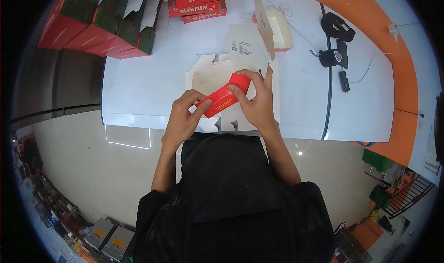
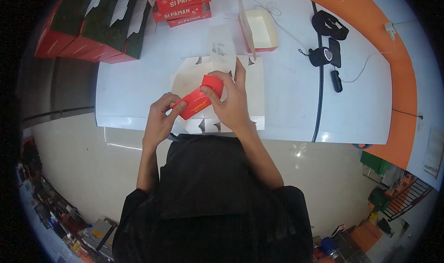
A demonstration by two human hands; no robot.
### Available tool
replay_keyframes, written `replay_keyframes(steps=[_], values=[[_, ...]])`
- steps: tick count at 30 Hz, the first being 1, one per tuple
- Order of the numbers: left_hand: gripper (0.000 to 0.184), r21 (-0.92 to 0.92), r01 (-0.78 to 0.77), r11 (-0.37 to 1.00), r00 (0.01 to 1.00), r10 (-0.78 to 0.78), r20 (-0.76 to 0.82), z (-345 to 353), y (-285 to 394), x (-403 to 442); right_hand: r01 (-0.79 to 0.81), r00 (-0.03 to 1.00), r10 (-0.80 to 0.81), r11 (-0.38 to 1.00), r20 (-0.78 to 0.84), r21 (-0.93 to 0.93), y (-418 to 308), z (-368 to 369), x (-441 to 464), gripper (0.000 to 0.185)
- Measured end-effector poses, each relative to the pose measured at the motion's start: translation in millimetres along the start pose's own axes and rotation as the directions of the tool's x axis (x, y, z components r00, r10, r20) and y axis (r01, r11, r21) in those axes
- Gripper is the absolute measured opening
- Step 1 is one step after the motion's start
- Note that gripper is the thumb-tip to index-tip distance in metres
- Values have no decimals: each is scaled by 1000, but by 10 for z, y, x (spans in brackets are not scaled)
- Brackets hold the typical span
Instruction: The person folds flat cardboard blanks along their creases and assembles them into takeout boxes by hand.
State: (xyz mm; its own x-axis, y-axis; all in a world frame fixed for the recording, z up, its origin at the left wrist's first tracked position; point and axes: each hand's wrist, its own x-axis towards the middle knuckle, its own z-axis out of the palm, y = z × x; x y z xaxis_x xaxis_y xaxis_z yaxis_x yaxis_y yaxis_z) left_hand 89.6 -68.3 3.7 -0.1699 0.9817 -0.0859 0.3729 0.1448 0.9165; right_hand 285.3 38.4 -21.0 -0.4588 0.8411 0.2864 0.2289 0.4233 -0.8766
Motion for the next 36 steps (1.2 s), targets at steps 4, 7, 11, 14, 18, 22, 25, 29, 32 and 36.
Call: replay_keyframes(steps=[4, 7, 11, 14, 18, 22, 25, 29, 32, 36], values=[[19, 20, -21, 1000, 998, 20, 57, 5, 28, -1, -15, 986, 11, 1000, 167, 22, -11, -18, -2, 32], [18, 83, -80, 993, 991, 70, 113, -22, -7, 15, -208, 928, 187, 978, 322, 32, 27, -76, -13, 33], [16, 72, -116, 991, 987, 106, 123, 9, 23, 12, -148, 927, 104, 984, 362, 98, 36, -125, 4, 35], [14, 110, -179, 978, 979, 167, 115, 36, -11, 42, -58, 931, 2, 988, 366, 142, 114, -76, -51, 37], [12, 145, -159, 977, 987, 152, 58, 46, 55, 52, -13, 934, -15, 997, 357, 77, 54, -58, -134, 44], [10, 223, -197, 955, 975, 215, -58, 185, 161, 52, -129, 948, 125, 992, 293, -5, -215, 20, -271, 53], [28, 341, -278, 898, 958, 283, 34, 235, 284, 0, -82, 985, 91, 994, 149, -66, -136, -16, -436, 57], [75, 247, -432, 867, 873, 471, -127, 118, 466, -70, 104, 992, -119, 963, -44, -247, -290, -631, -594, 58], [75, 232, -386, 893, 897, 422, -134, 22, 182, -12, 234, 912, -234, 971, -338, -41, -182, -1060, -561, 67], [76, 522, -161, 838, 986, 110, 127, 161, -253, -21, 74, 888, -90, 996, -451, -54, 70, -1504, -182, 75]])
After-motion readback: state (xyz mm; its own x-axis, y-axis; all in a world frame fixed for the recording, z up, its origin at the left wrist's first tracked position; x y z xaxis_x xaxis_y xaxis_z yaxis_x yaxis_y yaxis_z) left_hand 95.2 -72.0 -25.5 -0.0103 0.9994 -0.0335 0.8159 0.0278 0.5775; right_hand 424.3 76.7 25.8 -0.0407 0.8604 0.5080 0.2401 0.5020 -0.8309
